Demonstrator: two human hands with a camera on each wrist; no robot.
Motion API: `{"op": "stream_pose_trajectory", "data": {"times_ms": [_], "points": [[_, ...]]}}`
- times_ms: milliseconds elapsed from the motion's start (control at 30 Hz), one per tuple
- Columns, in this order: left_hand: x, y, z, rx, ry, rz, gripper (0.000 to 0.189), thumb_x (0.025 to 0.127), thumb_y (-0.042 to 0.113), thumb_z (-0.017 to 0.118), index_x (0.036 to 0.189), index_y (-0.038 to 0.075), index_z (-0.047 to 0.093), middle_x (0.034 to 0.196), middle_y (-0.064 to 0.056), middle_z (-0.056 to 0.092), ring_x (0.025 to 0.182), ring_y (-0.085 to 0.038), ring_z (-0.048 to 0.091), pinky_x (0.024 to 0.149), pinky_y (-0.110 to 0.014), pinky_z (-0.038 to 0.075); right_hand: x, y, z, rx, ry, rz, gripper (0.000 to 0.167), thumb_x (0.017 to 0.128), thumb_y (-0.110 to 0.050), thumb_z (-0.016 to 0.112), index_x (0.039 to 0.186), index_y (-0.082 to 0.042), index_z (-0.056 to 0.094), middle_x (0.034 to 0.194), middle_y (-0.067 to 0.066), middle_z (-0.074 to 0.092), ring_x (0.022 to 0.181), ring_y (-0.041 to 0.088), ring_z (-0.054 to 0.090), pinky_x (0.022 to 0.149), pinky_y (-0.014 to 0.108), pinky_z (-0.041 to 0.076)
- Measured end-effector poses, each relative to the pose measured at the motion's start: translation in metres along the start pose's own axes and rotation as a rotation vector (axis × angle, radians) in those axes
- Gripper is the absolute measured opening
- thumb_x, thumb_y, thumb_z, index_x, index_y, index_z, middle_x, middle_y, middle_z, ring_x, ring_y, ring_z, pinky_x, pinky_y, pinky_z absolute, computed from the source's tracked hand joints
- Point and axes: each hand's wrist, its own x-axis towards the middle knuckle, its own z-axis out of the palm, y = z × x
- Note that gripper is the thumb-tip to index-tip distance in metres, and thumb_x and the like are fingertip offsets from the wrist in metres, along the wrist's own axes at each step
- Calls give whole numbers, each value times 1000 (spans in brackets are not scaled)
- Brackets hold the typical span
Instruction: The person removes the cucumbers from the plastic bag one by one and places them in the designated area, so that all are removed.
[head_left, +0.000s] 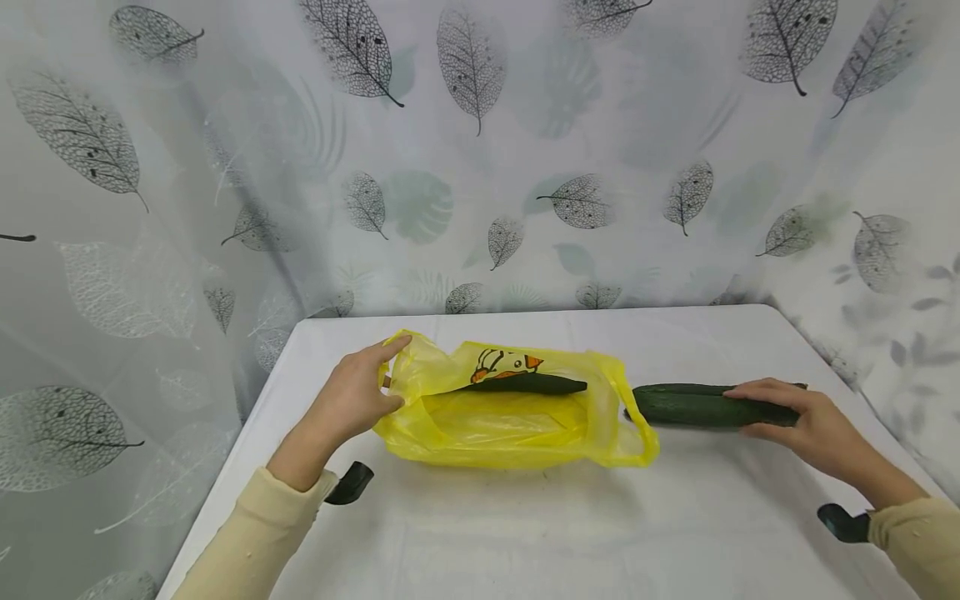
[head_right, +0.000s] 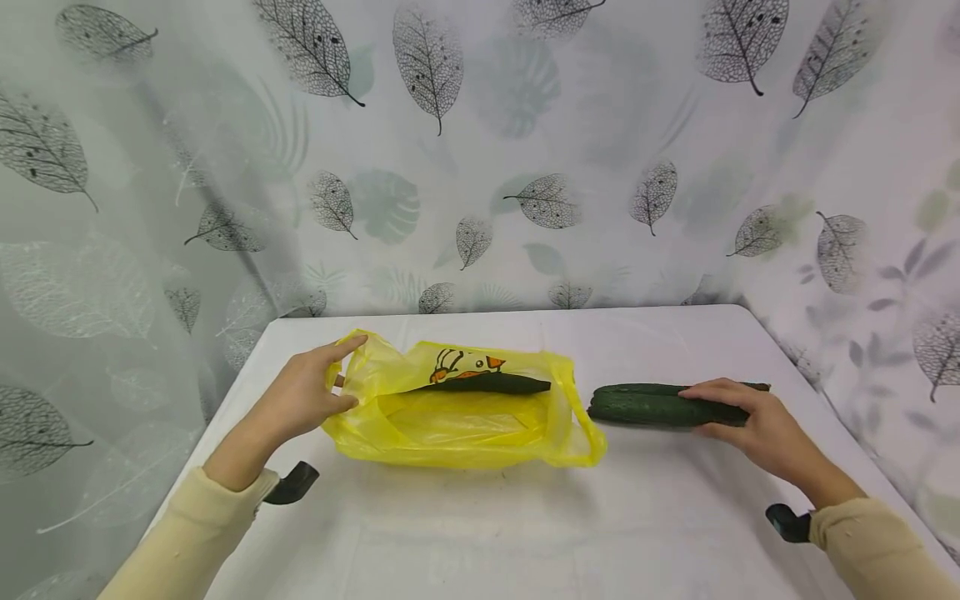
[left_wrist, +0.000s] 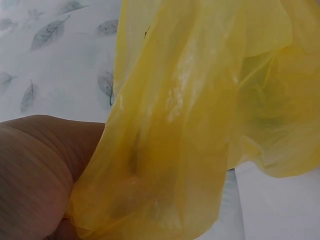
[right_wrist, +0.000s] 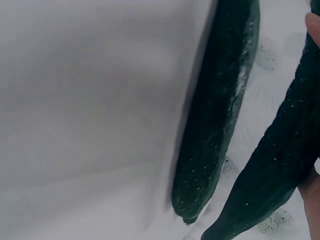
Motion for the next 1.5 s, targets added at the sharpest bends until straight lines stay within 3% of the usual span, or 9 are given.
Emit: {"op": "stream_pose_trajectory", "data": {"times_ms": [233, 400, 533, 933, 1067, 1233, 1367, 1500], "points": [[0, 0, 0, 5, 3, 2, 82, 76, -3, 77, 152, 8, 47, 138, -17, 59, 94, -28, 66, 71, -36, 53, -6, 13, 6, -164, -114, -79, 57, 68, -8, 91, 120, -23, 75, 117, -12, 65, 110, -15, 47, 81, 8, 42], [0, -1, 0, 11, -2, 1, 82, 76, -3, 77, 152, 8, 47, 137, -17, 60, 93, -28, 65, 71, -37, 52, -7, 17, 13, -225, -124, -118, 60, 61, -3, 93, 116, -21, 77, 114, -8, 61, 106, -8, 49, 74, 21, 52], [0, -1, 1, 14, 0, 1, 82, 76, -3, 77, 152, 8, 47, 135, -17, 61, 91, -27, 64, 71, -37, 52, -8, 17, 16, -243, -145, -90, 58, 61, -3, 93, 114, -22, 78, 112, -9, 60, 101, -2, 52, 70, 29, 54], [-1, -4, 2, 6, 8, 4, 82, 75, -3, 77, 151, 7, 48, 134, -17, 62, 90, -27, 64, 72, -37, 52, -6, 17, 19, -285, -230, -48, 53, 69, -11, 91, 119, -20, 76, 114, -3, 62, 101, 11, 58, 72, 34, 55], [-1, -4, 3, 8, 2, 6, 82, 75, -3, 77, 151, 7, 47, 137, -17, 60, 90, -26, 64, 72, -37, 52, -6, 15, 19, -306, -258, -28, 51, 71, -13, 90, 119, -19, 75, 115, -1, 63, 101, 21, 62, 73, 38, 56], [-1, -3, 3, 13, 8, 9, 82, 75, -3, 78, 151, 7, 48, 129, -17, 64, 88, -26, 63, 72, -38, 52, -4, 13, 18, -310, -294, 5, 47, 74, -15, 88, 119, -15, 75, 116, 6, 65, 106, 38, 63, 80, 54, 54], [-2, -3, 3, 8, 7, 4, 82, 75, -3, 78, 151, 7, 48, 127, -17, 64, 89, -27, 63, 73, -38, 53, -3, 12, 15, -340, -283, 7, 44, 74, -17, 89, 116, -17, 76, 114, 3, 66, 105, 36, 64, 80, 54, 54], [-2, -3, 2, 6, 4, 2, 82, 76, -3, 78, 151, 7, 47, 132, -17, 63, 91, -28, 64, 73, -39, 53, -3, 13, 11, -364, -213, -35, 42, 71, -19, 91, 111, -19, 77, 110, -3, 65, 100, 29, 65, 78, 45, 55]]}}
